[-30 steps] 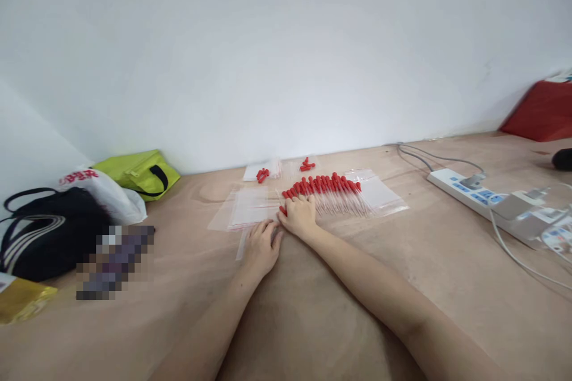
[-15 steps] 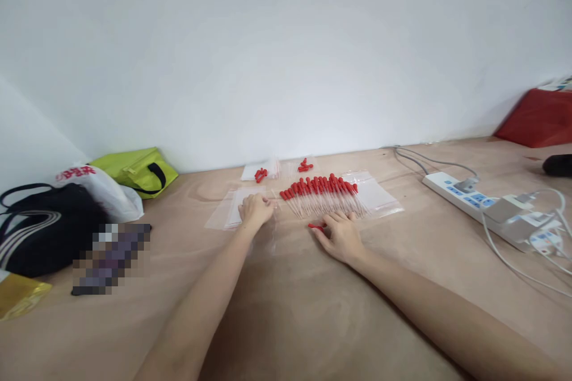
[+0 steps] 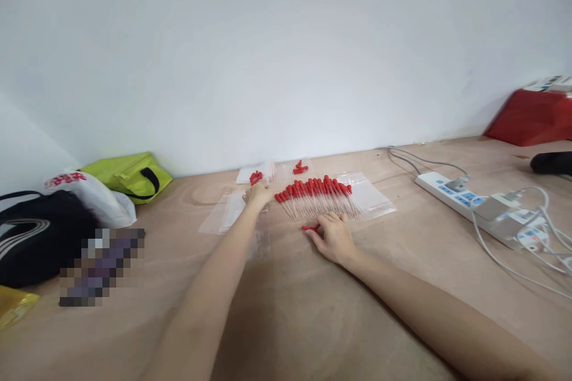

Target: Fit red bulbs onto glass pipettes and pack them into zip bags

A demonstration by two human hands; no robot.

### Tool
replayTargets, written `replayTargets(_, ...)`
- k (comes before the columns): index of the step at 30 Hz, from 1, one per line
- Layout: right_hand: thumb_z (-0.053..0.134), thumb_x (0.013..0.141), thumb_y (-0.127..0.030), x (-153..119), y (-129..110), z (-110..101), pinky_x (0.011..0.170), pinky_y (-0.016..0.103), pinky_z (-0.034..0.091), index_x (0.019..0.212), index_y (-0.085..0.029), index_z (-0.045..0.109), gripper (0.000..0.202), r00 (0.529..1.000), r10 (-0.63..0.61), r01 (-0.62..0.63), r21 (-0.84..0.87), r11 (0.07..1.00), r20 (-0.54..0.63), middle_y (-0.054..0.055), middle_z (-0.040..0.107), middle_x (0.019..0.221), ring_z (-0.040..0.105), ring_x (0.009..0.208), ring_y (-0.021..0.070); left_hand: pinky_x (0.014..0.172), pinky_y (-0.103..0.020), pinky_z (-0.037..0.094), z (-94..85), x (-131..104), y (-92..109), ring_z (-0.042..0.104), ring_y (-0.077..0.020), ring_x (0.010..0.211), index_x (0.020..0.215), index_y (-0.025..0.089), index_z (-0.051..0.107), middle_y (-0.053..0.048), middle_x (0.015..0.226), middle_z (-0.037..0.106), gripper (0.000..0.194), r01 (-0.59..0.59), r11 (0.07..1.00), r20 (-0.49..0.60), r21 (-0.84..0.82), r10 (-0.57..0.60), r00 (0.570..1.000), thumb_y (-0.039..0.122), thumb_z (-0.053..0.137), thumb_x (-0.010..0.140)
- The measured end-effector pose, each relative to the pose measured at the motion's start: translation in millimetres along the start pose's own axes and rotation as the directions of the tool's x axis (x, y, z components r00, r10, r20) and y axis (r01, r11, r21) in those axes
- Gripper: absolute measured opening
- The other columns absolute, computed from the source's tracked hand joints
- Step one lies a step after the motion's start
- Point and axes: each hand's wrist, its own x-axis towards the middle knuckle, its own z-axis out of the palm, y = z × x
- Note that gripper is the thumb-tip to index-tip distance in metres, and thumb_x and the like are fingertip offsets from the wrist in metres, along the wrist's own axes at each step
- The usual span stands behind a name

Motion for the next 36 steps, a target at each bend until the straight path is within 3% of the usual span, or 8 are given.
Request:
replayTargets(3,0.053,0.079,-0.026,0.8,2.7,0.8,0.068,0.031,0.023,0.090,-0.019,0.060,0.014,1.000,-0.018,0.018,0.017,1.000,-0.005,0.004,0.062,0.082,0.050,0.079,0.0190,0.077,-0.032,0.041,-6.7,-37.9,-9.1,0.060,-0.0206,0.090,0.092,0.018,0.055,-0.008,0.094,0.065,0.023,-0.195,0.978,-0.073,-0.072,0.190,0.979,0.028,0.036,0.087)
replayTargets(6,0.049,0.082,-0.022,1.0,3.6,1.1,0.070,0.033,0.025,0.101,-0.025,0.060,0.022,0.995,-0.102,0.101,0.069,0.992,0.010,0.004,0.061,0.091,0.050,0.084,0.0191,0.082,-0.030,0.038,-2.6,-83.8,-31.0,0.059,-0.0174,0.086,0.087,0.019,0.055,-0.003,0.087,0.066,0.014,-0.393,0.914,-0.120,-0.103,0.381,0.917,0.028,0.045,0.083)
replayTargets(8,0.047,0.084,-0.022,0.8,3.4,1.0,0.072,0.033,0.027,0.098,-0.027,0.062,0.021,0.989,-0.147,0.143,0.130,0.981,0.026,0.004,0.061,0.092,0.051,0.085,0.0180,0.080,-0.033,0.037,5.0,-107.4,-46.7,0.060,-0.0184,0.076,0.081,0.019,0.056,-0.003,0.079,0.067,0.016,-0.659,0.747,-0.264,-0.088,0.620,0.739,0.028,0.043,0.085)
replayTargets(9,0.046,0.085,-0.022,0.8,3.2,0.9,0.073,0.033,0.027,0.097,-0.027,0.062,0.020,0.986,-0.164,0.157,0.166,0.974,0.030,0.004,0.061,0.093,0.052,0.085,0.0174,0.080,-0.034,0.037,9.1,-115.6,-53.2,0.060,-0.0177,0.073,0.083,0.019,0.057,-0.003,0.078,0.067,0.018,-0.715,0.695,-0.318,-0.076,0.662,0.678,0.028,0.041,0.087)
replayTargets(11,0.046,0.085,-0.021,0.9,2.8,0.6,0.075,0.033,0.030,0.096,-0.024,0.061,0.019,0.981,-0.192,0.178,0.236,0.955,0.037,0.004,0.061,0.095,0.053,0.086,0.0164,0.078,-0.034,0.036,16.2,-125.0,-61.2,0.061,-0.0170,0.072,0.086,0.020,0.058,-0.003,0.080,0.068,0.022,-0.760,0.647,-0.369,-0.057,0.694,0.618,0.026,0.037,0.089)
replayTargets(23,0.048,0.082,-0.014,1.4,0.6,-3.3,0.077,0.031,0.035,0.092,-0.020,0.058,0.016,0.949,-0.304,0.261,0.341,0.903,0.079,0.004,0.061,0.091,0.055,0.087,0.0152,0.088,-0.037,0.031,19.4,-128.5,-58.2,0.062,-0.0153,0.077,0.090,0.023,0.061,-0.002,0.083,0.069,0.023,-0.764,0.644,-0.265,-0.047,0.729,0.631,0.023,0.038,0.089)
replayTargets(31,0.045,0.081,-0.009,0.8,-4.2,-6.1,0.075,0.031,0.038,0.086,-0.018,0.056,0.015,0.942,-0.331,0.287,0.379,0.880,0.055,0.004,0.061,0.086,0.055,0.084,0.0150,0.087,-0.037,0.032,21.8,-128.4,-59.5,0.062,-0.0149,0.076,0.091,0.023,0.062,-0.001,0.082,0.068,0.023,-0.796,0.601,-0.292,-0.067,0.751,0.592,0.020,0.040,0.088)
replayTargets(36,0.045,0.084,-0.017,1.1,-1.7,-0.7,0.075,0.030,0.042,0.094,-0.018,0.058,0.016,0.941,-0.339,0.295,0.436,0.850,0.024,0.005,0.062,0.088,0.056,0.084,0.0149,0.085,-0.036,0.032,24.3,-126.2,-62.5,0.061,-0.0139,0.074,0.095,0.023,0.062,-0.001,0.082,0.067,0.025,-0.803,0.592,-0.297,-0.071,0.756,0.583,0.019,0.038,0.089)
